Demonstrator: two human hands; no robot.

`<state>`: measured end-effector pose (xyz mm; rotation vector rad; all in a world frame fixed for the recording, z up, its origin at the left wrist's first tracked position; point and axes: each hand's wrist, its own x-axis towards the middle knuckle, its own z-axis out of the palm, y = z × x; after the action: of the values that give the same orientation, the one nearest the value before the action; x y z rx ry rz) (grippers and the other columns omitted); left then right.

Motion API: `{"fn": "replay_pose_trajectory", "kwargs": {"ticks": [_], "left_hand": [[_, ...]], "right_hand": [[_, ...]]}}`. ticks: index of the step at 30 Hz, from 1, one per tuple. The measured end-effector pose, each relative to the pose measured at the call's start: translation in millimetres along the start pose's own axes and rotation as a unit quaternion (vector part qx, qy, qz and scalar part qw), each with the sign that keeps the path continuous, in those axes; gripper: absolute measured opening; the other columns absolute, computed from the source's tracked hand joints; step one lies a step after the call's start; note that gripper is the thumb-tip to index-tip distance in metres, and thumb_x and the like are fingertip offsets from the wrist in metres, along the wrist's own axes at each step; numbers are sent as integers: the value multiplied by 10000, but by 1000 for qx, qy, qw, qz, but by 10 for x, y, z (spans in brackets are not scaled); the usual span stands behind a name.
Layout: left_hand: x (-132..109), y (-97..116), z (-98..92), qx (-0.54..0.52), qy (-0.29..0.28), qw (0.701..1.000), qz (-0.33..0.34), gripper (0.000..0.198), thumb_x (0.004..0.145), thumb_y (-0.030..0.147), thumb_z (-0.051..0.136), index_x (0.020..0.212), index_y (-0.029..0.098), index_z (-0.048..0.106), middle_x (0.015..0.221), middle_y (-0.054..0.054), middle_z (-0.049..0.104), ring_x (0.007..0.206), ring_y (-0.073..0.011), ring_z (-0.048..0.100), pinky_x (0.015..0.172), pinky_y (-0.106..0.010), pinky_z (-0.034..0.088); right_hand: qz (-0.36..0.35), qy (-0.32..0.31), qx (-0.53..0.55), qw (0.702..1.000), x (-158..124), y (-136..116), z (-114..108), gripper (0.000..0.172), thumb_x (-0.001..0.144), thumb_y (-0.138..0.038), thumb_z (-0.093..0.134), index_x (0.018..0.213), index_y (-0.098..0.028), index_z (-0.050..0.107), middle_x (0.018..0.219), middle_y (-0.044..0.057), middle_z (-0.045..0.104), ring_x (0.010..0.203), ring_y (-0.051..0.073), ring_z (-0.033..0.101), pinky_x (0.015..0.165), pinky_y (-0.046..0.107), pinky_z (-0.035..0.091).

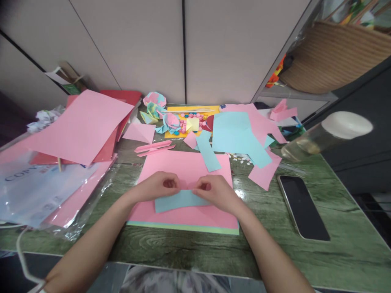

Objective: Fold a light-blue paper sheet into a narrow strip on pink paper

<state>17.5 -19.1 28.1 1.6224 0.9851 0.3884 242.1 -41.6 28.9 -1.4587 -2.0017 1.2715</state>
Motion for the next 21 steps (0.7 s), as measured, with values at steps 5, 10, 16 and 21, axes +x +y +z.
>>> {"fn": "replay_pose_trajectory", "kwargs": {"ticks": [5, 10, 16, 21], "left_hand": [[-11, 17, 108, 8, -34, 999, 0, 108, 693, 189, 547, 738, 164, 642, 674, 13, 606, 627, -116, 530, 582, -211, 401], [-10, 35, 102, 2, -26, 1000, 11, 98, 693, 163, 522, 722, 166, 616, 681, 22, 590, 644, -113, 519, 613, -209, 400], [-31, 56, -71, -8, -20, 1000, 22, 74, 705, 173, 520, 689, 164, 592, 669, 29, 559, 643, -109, 488, 612, -208, 387], [-44, 55, -208, -20, -9, 1000, 16, 63, 701, 160, 526, 681, 161, 586, 676, 23, 557, 652, -108, 490, 619, -213, 387]], "right_hand": [[-18, -12, 4, 1000, -13, -43, 134, 112, 768, -259, 580, 686, -205, 635, 744, -1, 667, 706, 149, 577, 658, 265, 407], [-17, 14, 25, 999, 6, -33, 126, 137, 768, -290, 591, 666, -202, 620, 708, -6, 644, 688, 144, 557, 637, 258, 394], [-12, 29, 49, 998, -13, -5, -121, 198, 779, -358, 601, 689, -189, 648, 699, 2, 641, 688, 146, 548, 629, 255, 378], [-1, 63, 57, 996, -50, 60, -304, 251, 769, -417, 608, 691, -183, 652, 708, 21, 641, 683, 158, 537, 613, 272, 380]]}}
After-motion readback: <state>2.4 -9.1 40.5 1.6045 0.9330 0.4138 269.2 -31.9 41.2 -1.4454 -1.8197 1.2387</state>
